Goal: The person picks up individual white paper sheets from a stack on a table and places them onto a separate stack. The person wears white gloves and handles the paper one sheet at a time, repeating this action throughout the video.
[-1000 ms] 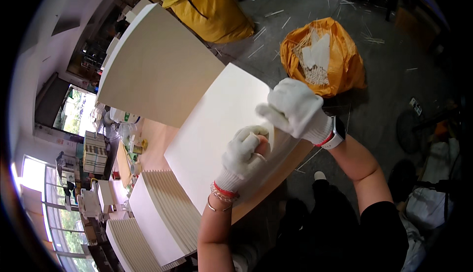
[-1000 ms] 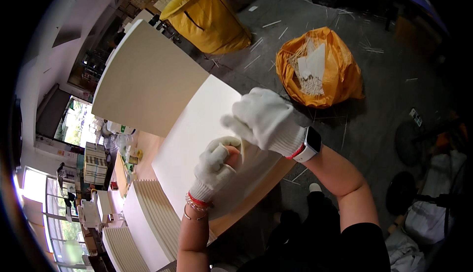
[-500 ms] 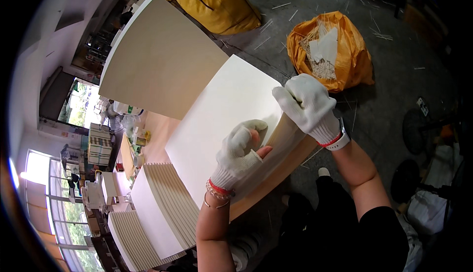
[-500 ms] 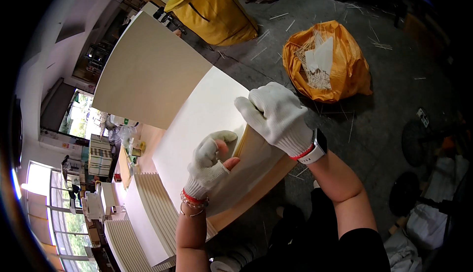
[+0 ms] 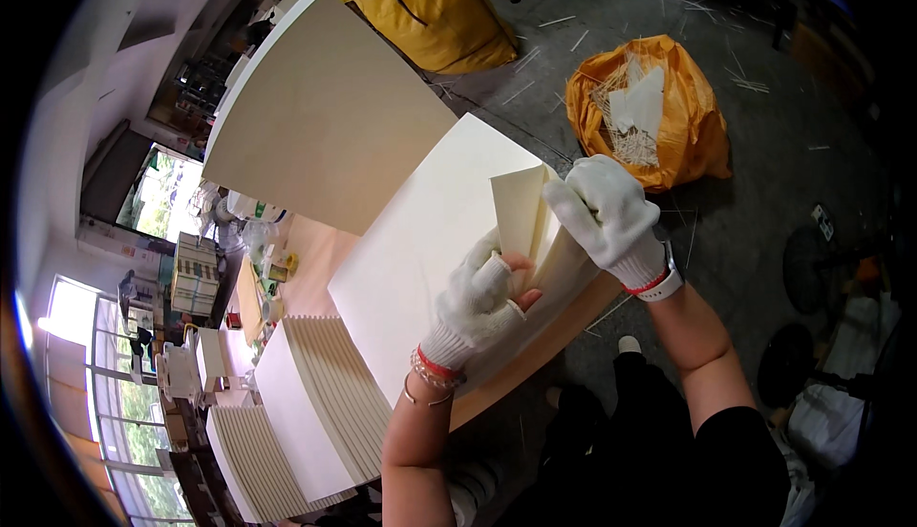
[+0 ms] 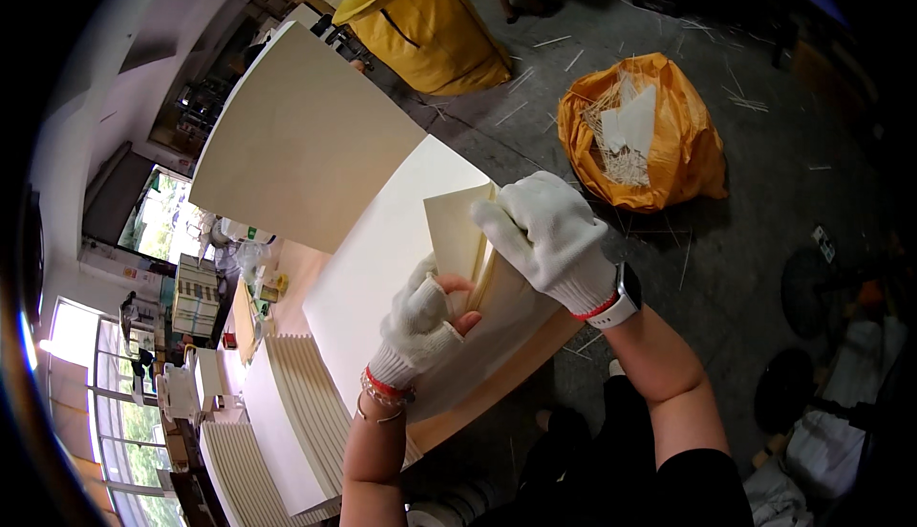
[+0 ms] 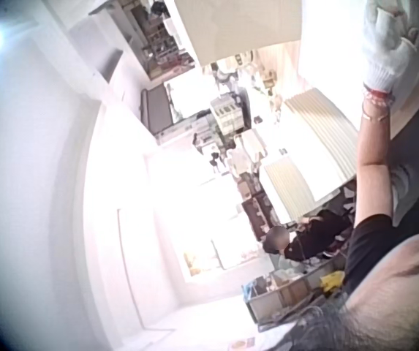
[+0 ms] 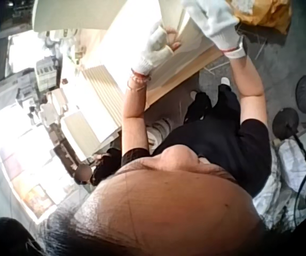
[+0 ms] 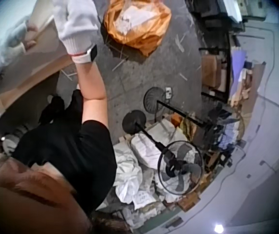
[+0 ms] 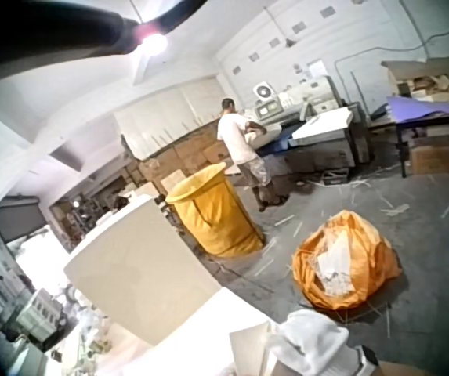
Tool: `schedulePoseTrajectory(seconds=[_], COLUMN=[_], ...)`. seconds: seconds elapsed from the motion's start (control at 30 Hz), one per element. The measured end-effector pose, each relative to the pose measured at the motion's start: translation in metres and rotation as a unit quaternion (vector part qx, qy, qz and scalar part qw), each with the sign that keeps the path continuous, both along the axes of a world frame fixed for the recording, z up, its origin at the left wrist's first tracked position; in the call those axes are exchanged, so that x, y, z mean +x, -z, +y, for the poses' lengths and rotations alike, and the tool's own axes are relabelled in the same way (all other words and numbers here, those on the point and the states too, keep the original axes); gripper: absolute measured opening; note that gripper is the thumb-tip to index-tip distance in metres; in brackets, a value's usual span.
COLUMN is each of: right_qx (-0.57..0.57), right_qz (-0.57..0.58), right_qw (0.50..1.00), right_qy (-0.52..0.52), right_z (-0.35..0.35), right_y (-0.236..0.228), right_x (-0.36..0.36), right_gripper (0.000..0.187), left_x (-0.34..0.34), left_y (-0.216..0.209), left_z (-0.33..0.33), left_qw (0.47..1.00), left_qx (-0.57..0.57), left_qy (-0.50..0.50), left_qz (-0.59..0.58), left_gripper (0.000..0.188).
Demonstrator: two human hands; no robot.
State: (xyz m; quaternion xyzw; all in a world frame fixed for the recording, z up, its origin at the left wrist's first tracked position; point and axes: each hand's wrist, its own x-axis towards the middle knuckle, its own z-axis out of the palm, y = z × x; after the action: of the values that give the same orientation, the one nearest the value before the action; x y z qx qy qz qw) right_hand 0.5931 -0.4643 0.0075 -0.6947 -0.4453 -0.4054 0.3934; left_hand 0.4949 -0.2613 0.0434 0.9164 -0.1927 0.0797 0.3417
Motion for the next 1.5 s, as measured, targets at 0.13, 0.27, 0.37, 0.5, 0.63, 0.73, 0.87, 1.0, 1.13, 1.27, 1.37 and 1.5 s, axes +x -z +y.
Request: schedulePoseTrajectory(seconds=[0.13,0.27,0.37,0.5,0.63,0.73,0.87,1.0,1.13,1.27,1.37,1.5], right_qx=[0.036,0.010,0.017,0.029,0.052,0.059,0.022,0.031,0.061,0.067,0.021,0.040], right_qz=[0.133,0.085,-0.011,0.039,0.161,0.146,0.078,0.079,0.210,0.149,0.009,0.076], right_qw=[0.990,0.996,0.999,0.999,0.985,0.987,0.997,0.996,0.975,0.986,0.998,0.996], right_qy=[-0.027,-0.019,0.047,0.024,-0.029,-0.029,0.015,0.013,-0.029,-0.016,0.054,0.026], right_z=[0.002,0.001,0.007,0.006,0.004,0.005,0.004,0.004,0.003,0.006,0.005,0.005], right_y=[-0.010,-0.010,-0.003,-0.006,-0.013,-0.008,-0.007,-0.006,-0.013,-0.007,-0.003,-0.005], right_x=[-0.005,-0.003,-0.001,-0.003,-0.007,-0.005,-0.005,-0.004,-0.009,-0.007,-0.005,-0.007], right_gripper=[0.019,0.016,0.016,0.014,0.011,0.010,0.012,0.012,0.012,0.011,0.009,0.008], left_x=[-0.006,0.006,0.005,0.003,0.000,0.005,0.005,0.003,0.002,0.008,0.009,0.005], left_y=[-0.002,-0.004,-0.005,0.002,-0.002,0.000,0.000,0.006,-0.004,-0.001,0.000,0.008], left_z=[-0.004,0.000,-0.001,0.001,-0.001,0.001,-0.003,-0.002,-0.005,0.001,0.001,-0.004], left_qw=[0.998,0.996,0.999,1.000,0.999,0.995,0.999,0.999,0.998,0.989,0.996,0.999], left_qx=[0.039,0.059,0.022,0.007,0.048,0.066,0.011,-0.001,0.033,0.093,0.036,-0.016], left_qy=[-0.031,0.050,0.039,0.013,0.016,0.048,0.033,0.007,0.021,0.069,0.066,0.021], left_qz=[-0.031,-0.051,-0.015,0.008,-0.017,-0.051,-0.022,-0.036,-0.056,-0.087,-0.046,-0.037], left_gripper=[0.041,0.042,0.042,0.045,0.044,0.043,0.042,0.042,0.045,0.048,0.049,0.054])
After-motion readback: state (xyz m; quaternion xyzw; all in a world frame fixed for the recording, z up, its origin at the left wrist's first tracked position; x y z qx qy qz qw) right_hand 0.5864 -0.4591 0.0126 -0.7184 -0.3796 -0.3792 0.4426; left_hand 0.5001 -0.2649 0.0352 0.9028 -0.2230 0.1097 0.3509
